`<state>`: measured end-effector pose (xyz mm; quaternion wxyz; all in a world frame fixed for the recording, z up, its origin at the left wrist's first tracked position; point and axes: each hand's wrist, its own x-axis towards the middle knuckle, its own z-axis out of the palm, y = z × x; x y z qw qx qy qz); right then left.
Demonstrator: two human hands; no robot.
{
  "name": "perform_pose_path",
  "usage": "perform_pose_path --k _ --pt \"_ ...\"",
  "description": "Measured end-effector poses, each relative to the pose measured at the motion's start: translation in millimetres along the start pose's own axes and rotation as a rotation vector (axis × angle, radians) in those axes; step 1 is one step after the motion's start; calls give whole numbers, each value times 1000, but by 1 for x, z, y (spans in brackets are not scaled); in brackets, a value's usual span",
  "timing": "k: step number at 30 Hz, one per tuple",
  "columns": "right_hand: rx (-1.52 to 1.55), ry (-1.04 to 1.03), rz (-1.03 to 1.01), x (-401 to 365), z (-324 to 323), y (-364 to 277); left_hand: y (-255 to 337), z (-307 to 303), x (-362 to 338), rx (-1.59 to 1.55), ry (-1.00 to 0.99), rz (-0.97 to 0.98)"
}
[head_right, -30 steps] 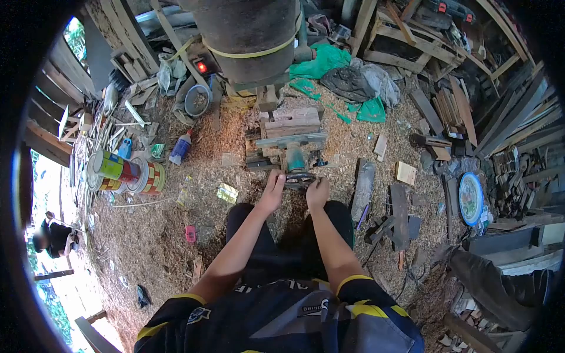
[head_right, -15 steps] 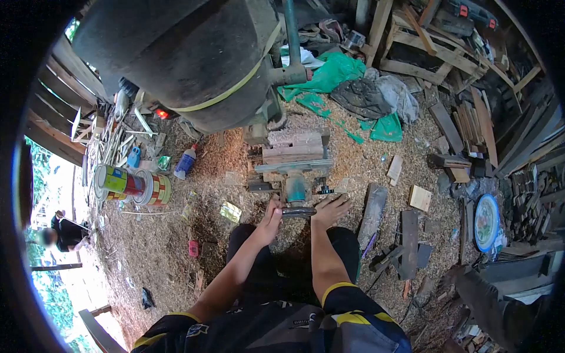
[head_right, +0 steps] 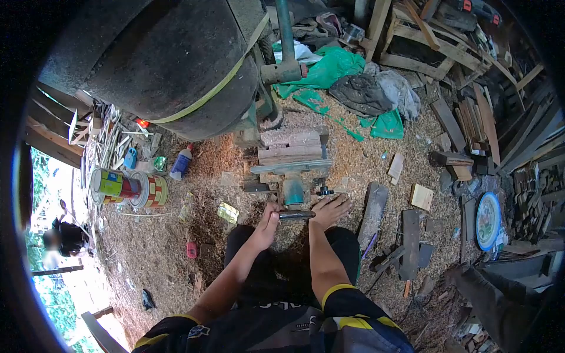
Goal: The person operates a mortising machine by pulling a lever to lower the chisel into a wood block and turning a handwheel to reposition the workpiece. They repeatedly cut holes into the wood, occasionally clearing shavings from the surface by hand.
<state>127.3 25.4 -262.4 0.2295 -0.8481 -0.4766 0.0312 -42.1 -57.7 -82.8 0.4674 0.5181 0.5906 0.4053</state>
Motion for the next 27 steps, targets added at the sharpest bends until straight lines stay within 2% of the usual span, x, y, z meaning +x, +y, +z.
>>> perform_pose_path --k 7,13,15,16,17,19,20,21,24,26,27 --pt "0 -2 18 -1 -2 -3 -2 1 1 -4 -6 -30" --pt "38 22 -3 -3 -3 1 7 1 1 91 34 72" --pt "83 32 -13 3 -8 5 27 -3 3 283 116 150" --pt "214 -49 22 8 -17 10 46 -2 5 255 204 185" --pt "344 -128 59 14 -23 17 62 -3 10 256 194 200" --pt "608 -232 199 32 -43 31 93 -3 22 315 196 367" --pt "845 -139 337 42 -53 25 103 -1 30 312 128 411" --pt "1001 -76 317 51 -69 25 115 2 37 305 124 426" --pt "1047 -31 309 107 -150 -38 141 15 55 541 -167 450" --pt "1289 -99 149 147 -203 -106 138 22 60 584 -171 452" --pt "1308 -150 111 164 -242 -154 134 26 61 633 -188 447"
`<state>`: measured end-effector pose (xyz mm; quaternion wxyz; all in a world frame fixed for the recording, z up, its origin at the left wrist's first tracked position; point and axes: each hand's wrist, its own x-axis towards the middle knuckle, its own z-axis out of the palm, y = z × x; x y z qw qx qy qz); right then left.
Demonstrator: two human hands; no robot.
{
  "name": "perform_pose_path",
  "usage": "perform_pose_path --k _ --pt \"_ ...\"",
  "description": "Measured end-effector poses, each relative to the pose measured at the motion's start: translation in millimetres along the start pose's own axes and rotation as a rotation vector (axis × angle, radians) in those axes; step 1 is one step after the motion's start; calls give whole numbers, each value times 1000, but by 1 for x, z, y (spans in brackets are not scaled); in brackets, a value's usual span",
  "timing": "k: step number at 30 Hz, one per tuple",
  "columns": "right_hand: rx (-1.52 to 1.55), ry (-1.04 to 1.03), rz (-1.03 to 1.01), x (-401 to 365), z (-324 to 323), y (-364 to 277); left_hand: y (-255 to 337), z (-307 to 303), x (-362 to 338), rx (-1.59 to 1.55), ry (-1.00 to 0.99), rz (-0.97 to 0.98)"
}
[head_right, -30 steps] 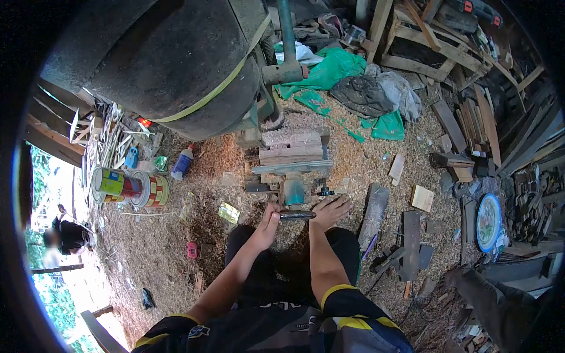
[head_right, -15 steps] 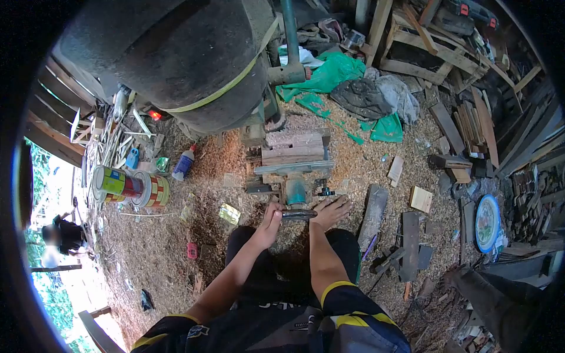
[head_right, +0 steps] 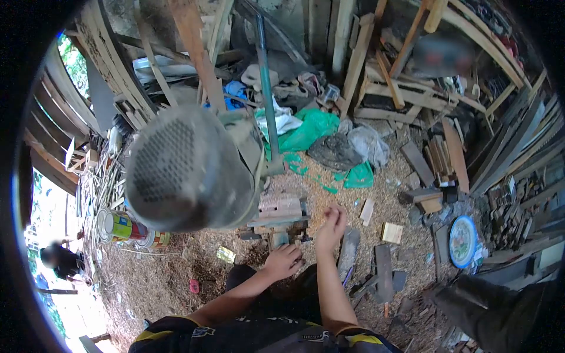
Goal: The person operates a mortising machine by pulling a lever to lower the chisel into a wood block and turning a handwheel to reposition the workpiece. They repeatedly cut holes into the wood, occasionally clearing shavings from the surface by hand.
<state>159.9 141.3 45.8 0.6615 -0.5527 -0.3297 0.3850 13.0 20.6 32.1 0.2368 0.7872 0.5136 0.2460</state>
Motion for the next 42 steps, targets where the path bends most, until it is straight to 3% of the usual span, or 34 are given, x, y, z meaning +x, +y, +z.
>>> perform_pose_path --k 2,5,7,9,13,14,16,20,22,24,26,28,32,35,38,42 --pt "54 -193 -14 25 69 -84 -4 0 -1 8 -61 -11" --pt "98 -570 -180 77 164 -147 -7 -6 3 58 -116 -22" --pt "-24 -550 -403 107 235 -182 -12 -7 10 25 -138 -18" --pt "36 -545 -494 145 305 -195 -14 -6 8 54 -146 24" --pt "-144 -538 -363 189 378 -239 -40 22 0 272 -233 234" --pt "-210 -522 -294 190 384 -250 -33 11 2 264 -258 264" --pt "-206 -437 -413 177 377 -259 -29 -6 10 260 -285 303" --pt "12 -462 -354 167 364 -285 -31 -9 16 174 -285 363" --pt "174 -769 -12 178 360 -305 -32 -12 20 160 -323 416" --pt "214 -771 -22 181 372 -321 -29 -16 23 113 -306 393" --pt "11 -764 107 177 373 -341 -40 4 17 13 -264 367" --pt "5 -705 65 167 368 -346 -44 15 12 -78 -223 349" --pt "178 -709 36 135 333 -378 -44 14 14 -82 -259 284" --pt "131 -834 49 144 335 -386 -44 18 12 -87 -291 237" --pt "85 -870 238 164 351 -387 -38 6 14 -102 -327 204" --pt "63 -774 274 186 385 -354 -42 18 7 -63 -332 155"
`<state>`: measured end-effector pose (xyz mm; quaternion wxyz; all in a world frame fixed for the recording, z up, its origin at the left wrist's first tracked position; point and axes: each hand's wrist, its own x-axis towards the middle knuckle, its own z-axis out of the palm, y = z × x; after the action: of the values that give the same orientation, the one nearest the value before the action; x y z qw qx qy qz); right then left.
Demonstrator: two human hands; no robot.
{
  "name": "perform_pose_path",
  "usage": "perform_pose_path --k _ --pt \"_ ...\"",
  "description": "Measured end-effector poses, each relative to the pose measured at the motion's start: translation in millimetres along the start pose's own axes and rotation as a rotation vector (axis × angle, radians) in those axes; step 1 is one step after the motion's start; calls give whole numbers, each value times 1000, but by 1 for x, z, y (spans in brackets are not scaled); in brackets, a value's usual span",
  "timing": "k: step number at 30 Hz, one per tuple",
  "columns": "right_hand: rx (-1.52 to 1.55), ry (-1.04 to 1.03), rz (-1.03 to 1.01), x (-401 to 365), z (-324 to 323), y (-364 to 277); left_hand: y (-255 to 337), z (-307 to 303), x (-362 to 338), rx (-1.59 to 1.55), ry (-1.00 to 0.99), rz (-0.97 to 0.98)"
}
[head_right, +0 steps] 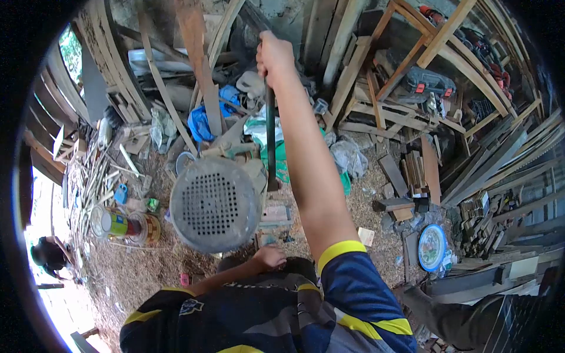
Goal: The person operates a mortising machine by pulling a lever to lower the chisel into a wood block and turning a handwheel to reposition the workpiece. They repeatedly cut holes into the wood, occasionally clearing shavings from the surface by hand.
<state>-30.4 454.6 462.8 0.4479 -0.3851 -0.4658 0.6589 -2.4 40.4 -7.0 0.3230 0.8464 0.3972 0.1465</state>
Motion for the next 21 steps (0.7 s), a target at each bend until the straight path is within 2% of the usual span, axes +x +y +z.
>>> perform_pose_path --k 3,5,8,11,13,16,17,18,19,21 --pt "31 -4 -28 13 -2 10 -3 8 -1 66 -3 -37" --pt "44 -33 -60 -10 -2 3 3 3 -2 57 21 -54" --pt "102 -84 -168 -78 -1 -14 -8 10 2 76 28 -26" --pt "128 -118 -416 -156 -4 -10 -21 28 2 152 46 115" --pt "114 -118 -513 -196 -10 0 -20 30 3 157 5 74" --pt "53 -139 -617 -209 -17 8 -25 37 4 261 -17 42" --pt "6 -163 -688 -207 -20 12 -18 29 4 234 -28 -27" --pt "11 -164 -689 -203 -25 14 -10 23 1 205 -35 -98" --pt "-3 -207 -646 -196 -29 14 -7 18 -2 161 70 -36" --pt "-16 -258 -607 -196 -27 13 -7 18 -5 170 114 -43"
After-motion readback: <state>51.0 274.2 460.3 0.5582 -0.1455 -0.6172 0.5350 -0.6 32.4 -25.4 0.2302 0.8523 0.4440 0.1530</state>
